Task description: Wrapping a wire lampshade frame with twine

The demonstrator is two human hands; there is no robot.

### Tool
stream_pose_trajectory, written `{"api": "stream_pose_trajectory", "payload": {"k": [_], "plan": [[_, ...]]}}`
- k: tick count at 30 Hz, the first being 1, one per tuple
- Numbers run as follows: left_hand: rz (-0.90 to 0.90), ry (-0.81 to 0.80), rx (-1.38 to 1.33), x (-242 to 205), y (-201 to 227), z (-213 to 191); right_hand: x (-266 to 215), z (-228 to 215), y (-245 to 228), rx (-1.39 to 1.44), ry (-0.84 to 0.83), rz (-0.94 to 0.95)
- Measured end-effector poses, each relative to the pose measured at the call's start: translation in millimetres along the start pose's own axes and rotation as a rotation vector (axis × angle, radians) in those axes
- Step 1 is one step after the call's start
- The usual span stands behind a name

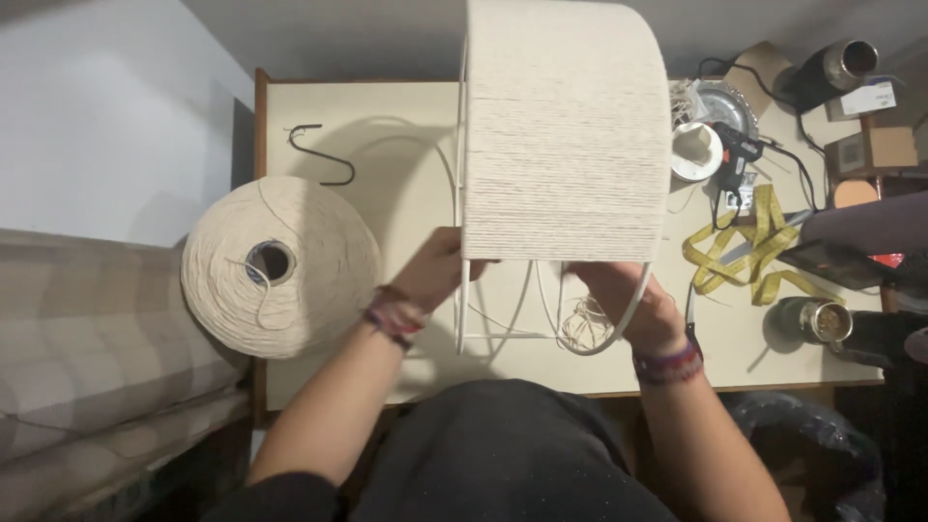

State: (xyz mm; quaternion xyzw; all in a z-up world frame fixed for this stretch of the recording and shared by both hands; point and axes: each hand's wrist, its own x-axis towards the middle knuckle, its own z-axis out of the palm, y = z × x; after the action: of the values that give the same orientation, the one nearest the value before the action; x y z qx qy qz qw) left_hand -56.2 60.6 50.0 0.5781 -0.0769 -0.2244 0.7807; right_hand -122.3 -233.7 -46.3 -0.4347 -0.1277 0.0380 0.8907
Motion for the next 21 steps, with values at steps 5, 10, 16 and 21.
{"api": "stream_pose_trajectory", "payload": {"k": [5,10,16,21], "plan": [[-0.147,-0.120,0.072,49,-70,28,30,10,-9,-0.157,-0.018,0.056],[-0.417,-0.206,0.537,42,-59,28,35,-8,-1,-0.307,-0.044,0.123],[0.059,0.150,-0.169,-23,-38,5,30,34,-25,-0.661,0.308,-0.081],[0.080,0.131,-0.414,-47,-37,24,26,31,-41,-0.341,0.565,0.032]]}}
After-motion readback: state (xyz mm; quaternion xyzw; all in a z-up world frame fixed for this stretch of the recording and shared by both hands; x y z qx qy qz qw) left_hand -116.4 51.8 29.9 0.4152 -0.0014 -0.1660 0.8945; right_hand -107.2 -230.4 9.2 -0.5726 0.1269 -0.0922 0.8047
